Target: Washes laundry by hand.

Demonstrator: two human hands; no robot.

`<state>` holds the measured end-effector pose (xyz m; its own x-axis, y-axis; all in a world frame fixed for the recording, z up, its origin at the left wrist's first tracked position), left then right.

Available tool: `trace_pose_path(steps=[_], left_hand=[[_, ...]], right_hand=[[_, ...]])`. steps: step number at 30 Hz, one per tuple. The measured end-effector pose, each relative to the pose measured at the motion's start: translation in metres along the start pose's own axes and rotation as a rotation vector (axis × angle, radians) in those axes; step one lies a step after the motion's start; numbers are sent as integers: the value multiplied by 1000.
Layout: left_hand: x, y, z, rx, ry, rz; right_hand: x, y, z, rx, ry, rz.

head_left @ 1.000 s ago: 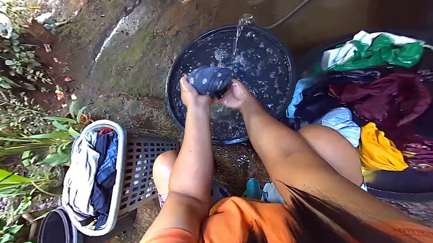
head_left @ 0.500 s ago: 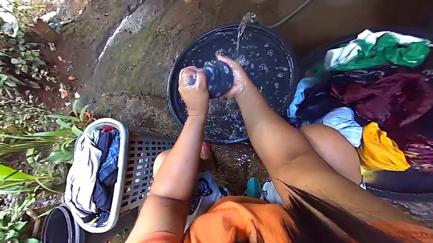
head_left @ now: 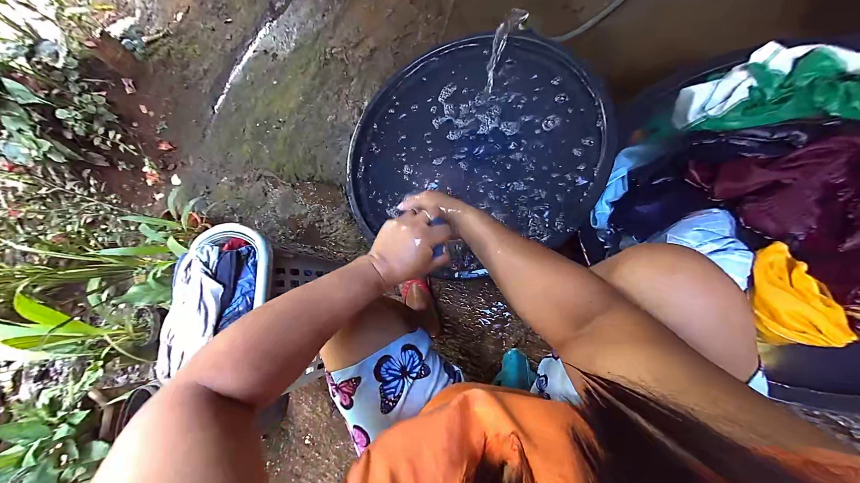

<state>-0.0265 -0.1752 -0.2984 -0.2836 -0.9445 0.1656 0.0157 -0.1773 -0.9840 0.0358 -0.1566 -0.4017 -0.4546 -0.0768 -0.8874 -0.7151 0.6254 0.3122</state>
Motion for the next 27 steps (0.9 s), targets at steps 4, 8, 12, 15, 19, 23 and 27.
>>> trace_pose_path(steps=[4,8,12,15,19,23,27], left_hand=[[-77,-35,-8,268,-484,-636],[-85,-10,-4,403,-1058,-1566],[-95,-31,8,888,-897,-1721],[-64,-90,15,970,-433,-1153],[35,-86,23,516,128,-337],[59,-31,-1,183,410,-74],[60,33,-21,-41,435,119]], right_hand=[[-47,-35,19,189,-300,302],[-110,-51,-2,186,-594,417],[-99,-52,-1,141,-525,520],[-80,-41,2,133,-267,664],[-87,-35,-9,48,-325,320],[-75,1,-17,-108,-251,-299],[-36,24,2,-165,-139,-560]])
Point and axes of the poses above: each hand's wrist, its own z-axis towards the middle knuckle, its own y-axis out of the palm, x = y × z, the point moved 9 cm from there along z, towards the middle knuckle, and after that the axes turned 9 degrees about -y, right-handed, at the moved point
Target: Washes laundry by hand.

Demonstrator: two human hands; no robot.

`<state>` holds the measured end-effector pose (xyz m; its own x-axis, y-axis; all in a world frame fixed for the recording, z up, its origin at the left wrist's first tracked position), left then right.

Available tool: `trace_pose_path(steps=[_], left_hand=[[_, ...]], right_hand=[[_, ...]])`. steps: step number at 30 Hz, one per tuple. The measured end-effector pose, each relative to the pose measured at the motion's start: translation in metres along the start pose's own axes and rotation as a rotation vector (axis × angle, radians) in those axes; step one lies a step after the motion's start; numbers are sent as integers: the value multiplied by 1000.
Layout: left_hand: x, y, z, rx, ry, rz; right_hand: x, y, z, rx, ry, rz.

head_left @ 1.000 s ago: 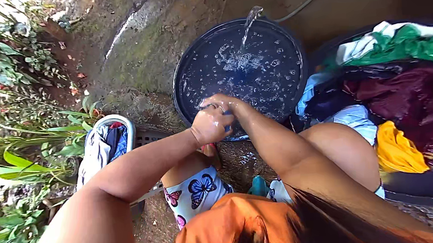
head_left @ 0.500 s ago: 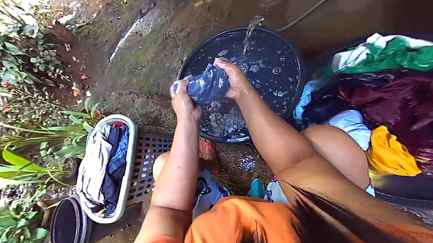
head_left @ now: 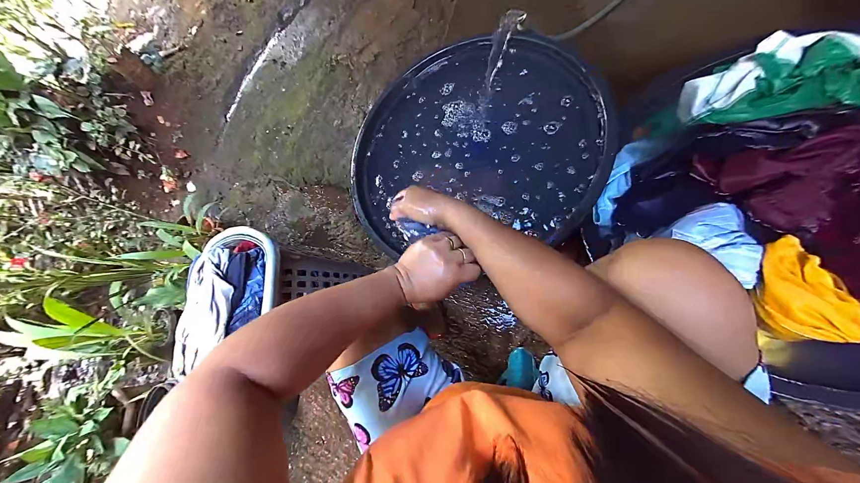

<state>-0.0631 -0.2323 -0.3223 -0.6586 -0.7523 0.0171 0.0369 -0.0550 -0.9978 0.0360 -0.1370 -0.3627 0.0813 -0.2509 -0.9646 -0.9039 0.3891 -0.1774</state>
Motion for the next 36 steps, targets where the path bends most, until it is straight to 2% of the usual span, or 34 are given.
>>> trace_pose_path(steps=[3,6,8,9,10,11,12,13,14,16,18,19,20,23,24,26,28,32,34,36], left_hand=[[2,41,-1,-326,-139,98],[-4,61,-1,-641,-390,44],[-5,65,0,-770,-551,-45],[-6,68,4,-784,-550,-38],[-8,66,8,-723,-489,-3],[-11,57,13,-578,-388,34],[-19,40,14,-376,-314,12],[-32,12,12,-150,-312,-81],[-55,-19,6,57,-414,-219],[-117,-72,-25,470,-841,-616],[-160,-90,-65,944,-1167,-1020],[-168,-92,-78,1066,-1221,-1173],[-166,-97,-85,1086,-1190,-1243],[-147,-120,-95,1003,-1012,-1279],[-145,-129,-102,963,-1042,-1294],[-150,-155,-125,859,-1205,-1234],[-157,-202,-156,744,-1326,-989],[-149,-309,-244,468,-1535,-221],[-160,-341,-313,273,-1584,30],[-166,-352,-366,98,-1618,134]], right_hand=[[11,15,10,29,-6,-120],[7,15,2,77,2,-212],[4,11,-4,115,18,-255],[7,7,-6,141,35,-245],[11,-1,-7,181,49,-198],[17,-13,-5,240,47,-111],[24,-27,-3,313,27,17],[29,-42,-5,372,5,181],[31,-57,-8,433,-10,364],[24,-80,-12,481,-63,740],[-15,-94,-19,398,-162,835],[-41,-99,-24,366,-223,787],[-66,-102,-29,360,-286,722],[-109,-106,-42,439,-385,703],[-111,-104,-42,426,-410,702],[-100,-97,-37,287,-486,563],[-71,-94,-29,213,-404,343],[13,-116,-15,384,-52,-60],[42,-127,-13,422,45,-101],[57,-138,-11,458,78,-91]])
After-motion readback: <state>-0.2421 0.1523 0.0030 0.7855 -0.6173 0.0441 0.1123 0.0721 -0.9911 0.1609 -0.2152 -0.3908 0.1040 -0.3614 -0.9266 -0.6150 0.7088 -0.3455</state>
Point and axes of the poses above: each hand's wrist, its own z-axis towards the middle knuckle, its own y-axis out of the palm, x = y × z, the point moved 9 cm from there along z, towards the middle knuckle, and after that the axes turned 9 degrees about -y, right-handed, at the moved point
